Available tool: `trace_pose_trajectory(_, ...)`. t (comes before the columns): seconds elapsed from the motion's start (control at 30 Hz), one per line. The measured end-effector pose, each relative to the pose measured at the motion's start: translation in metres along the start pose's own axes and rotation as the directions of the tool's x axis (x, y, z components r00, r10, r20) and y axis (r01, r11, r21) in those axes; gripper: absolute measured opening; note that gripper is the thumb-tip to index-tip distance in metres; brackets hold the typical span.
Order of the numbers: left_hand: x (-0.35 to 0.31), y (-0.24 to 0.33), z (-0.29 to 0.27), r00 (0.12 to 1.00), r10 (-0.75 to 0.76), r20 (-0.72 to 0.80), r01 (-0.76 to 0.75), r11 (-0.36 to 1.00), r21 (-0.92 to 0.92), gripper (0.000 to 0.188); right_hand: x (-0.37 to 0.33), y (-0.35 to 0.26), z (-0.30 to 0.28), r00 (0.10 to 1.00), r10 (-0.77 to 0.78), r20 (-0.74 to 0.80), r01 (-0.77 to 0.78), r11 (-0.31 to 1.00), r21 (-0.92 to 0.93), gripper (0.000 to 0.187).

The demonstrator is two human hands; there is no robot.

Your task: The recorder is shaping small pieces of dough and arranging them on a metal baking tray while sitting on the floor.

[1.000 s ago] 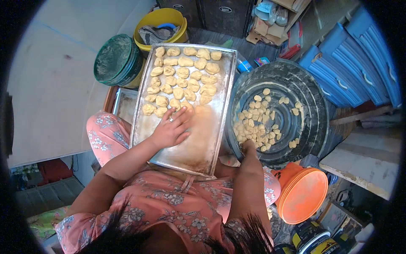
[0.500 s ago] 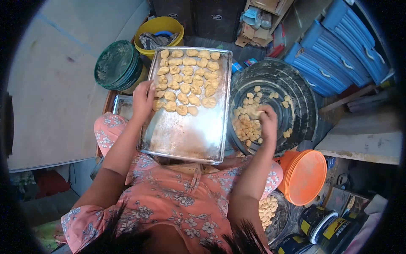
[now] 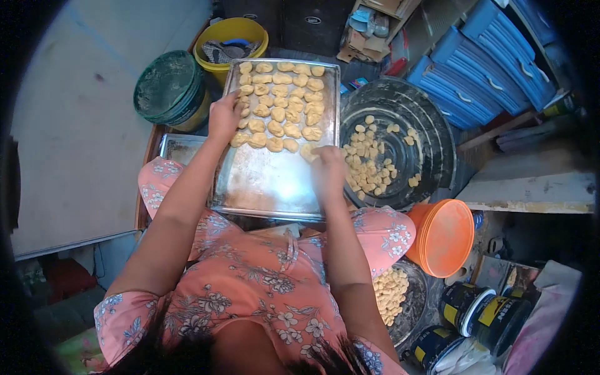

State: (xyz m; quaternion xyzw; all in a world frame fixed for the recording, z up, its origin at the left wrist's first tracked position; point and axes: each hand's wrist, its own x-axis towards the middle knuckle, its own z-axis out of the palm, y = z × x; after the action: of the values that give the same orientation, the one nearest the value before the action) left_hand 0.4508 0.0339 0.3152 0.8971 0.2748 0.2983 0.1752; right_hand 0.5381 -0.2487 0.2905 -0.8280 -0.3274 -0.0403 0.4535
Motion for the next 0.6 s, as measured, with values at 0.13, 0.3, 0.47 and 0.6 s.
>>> trace_pose_trajectory(0.13,-0.033,0.024,-0.013,0.963,0.270,-0.015,-0.267,0.959,0.094,0.027,0.010,0.010,0.008,0.999,0.053,-0.001,-0.053,0.999,0.009,0.017)
trace_pose_trajectory(0.3,-0.076,0.044,-0.015,0.769,0.592,0.241,-0.580,0.805,-0.126,0.023,0.008,0.032,0.012,0.937,0.349,0.018,-0.301,0.779,0.550,0.015)
trace_pose_trajectory(0.47,-0.095,0.049,-0.028,0.834,0.531,0.151,-0.521,0.847,-0.104,0.020,0.012,-0.009,-0.021,0.886,0.455,0.095,-0.409,0.668,0.621,0.015)
trace_pose_trajectory(0.6,-0.103,0.058,-0.031,0.819,0.546,0.177,-0.521,0.837,-0.169,0.020,-0.009,0.017,-0.014,0.933,0.180,0.311,-0.191,0.982,0.005,0.012)
